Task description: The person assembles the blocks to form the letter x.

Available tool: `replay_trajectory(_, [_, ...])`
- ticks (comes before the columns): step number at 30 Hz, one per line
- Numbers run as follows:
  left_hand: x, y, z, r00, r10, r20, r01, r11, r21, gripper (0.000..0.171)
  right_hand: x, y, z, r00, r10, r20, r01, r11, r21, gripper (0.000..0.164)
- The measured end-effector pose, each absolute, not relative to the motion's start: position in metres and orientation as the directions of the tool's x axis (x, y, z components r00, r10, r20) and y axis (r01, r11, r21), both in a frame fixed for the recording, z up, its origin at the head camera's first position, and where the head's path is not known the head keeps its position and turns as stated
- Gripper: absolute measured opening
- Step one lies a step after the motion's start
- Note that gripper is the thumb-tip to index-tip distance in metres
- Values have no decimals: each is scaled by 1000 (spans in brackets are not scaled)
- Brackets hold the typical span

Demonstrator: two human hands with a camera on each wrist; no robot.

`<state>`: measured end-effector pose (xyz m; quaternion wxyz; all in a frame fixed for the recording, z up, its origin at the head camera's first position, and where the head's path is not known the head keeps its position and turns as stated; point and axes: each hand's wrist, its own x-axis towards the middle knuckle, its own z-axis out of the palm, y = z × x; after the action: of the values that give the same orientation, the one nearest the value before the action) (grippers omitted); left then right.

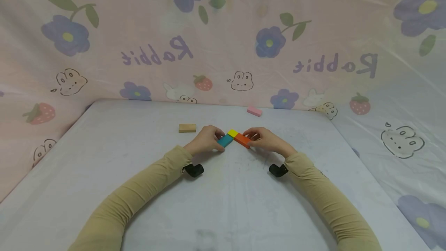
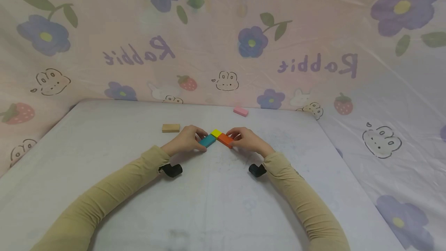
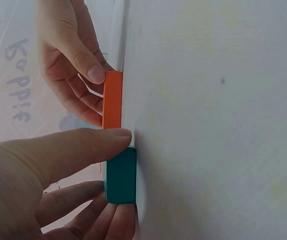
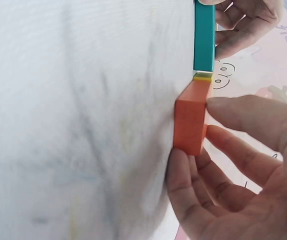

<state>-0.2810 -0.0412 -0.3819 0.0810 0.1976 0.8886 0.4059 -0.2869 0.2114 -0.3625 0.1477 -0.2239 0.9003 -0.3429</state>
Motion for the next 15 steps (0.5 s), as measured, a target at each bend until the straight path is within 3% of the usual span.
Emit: replay_trajectory(15, [-278,-41,-381,-917,399,18,273,591,759,50,-288,213,-364,-855,-505,-118,-294,659,-692,38])
